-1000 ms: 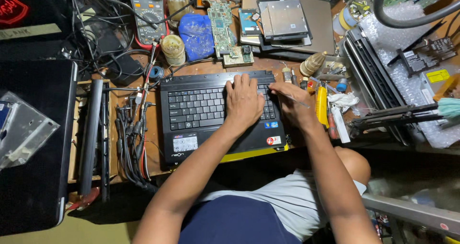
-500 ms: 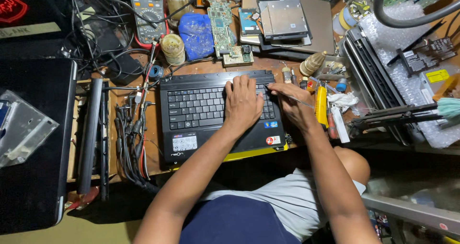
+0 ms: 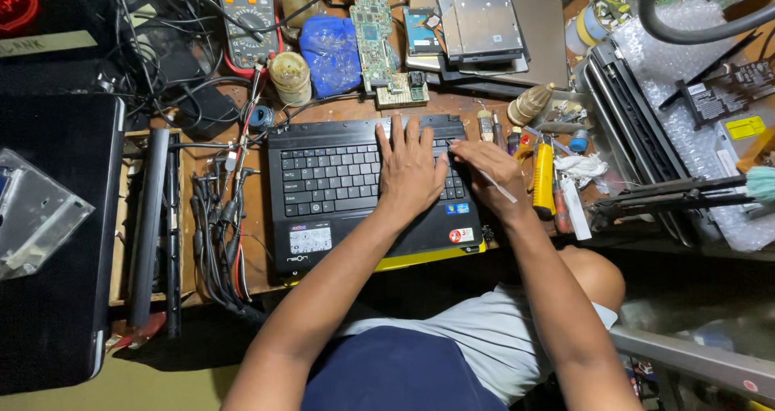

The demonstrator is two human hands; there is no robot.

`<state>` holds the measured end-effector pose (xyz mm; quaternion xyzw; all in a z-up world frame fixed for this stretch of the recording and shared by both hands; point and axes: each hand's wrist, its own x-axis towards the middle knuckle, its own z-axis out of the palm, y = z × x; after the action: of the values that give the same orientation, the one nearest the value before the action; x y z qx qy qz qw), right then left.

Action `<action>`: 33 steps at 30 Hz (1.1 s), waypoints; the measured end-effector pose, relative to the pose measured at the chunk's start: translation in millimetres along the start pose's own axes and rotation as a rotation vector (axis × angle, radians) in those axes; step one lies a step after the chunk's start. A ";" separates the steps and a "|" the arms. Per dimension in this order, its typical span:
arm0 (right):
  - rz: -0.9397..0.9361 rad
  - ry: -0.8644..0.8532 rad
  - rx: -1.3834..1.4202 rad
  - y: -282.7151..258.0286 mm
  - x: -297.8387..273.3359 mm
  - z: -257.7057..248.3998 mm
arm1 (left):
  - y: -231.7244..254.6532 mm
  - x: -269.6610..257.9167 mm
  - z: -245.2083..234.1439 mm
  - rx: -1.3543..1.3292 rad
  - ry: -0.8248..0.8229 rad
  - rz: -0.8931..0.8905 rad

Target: The person works on a disassembled laptop, using a screwdriver to manipulate components on the motherboard and then removing the keyboard. They flip the laptop over and continue to use the screwdriver to pry and remove parts from the palm rest area.

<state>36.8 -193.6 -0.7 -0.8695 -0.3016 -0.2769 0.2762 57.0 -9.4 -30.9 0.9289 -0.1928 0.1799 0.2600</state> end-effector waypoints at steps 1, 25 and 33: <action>0.001 0.001 0.001 -1.5 0.3 -0.3 | 0.2 0.3 -0.1 -0.004 -0.005 -0.002; 0.421 -0.186 0.314 54.6 24.8 10.1 | -11.5 -1.9 -2.0 -0.076 -0.016 0.028; 0.642 -0.158 0.590 57.8 14.0 15.4 | -21.7 -8.7 -10.9 -0.162 -0.058 0.047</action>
<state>90.1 -216.9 -20.5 -0.8215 -0.1028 -0.0116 0.5608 56.8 16.1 -35.0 0.9049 -0.2361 0.1427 0.3242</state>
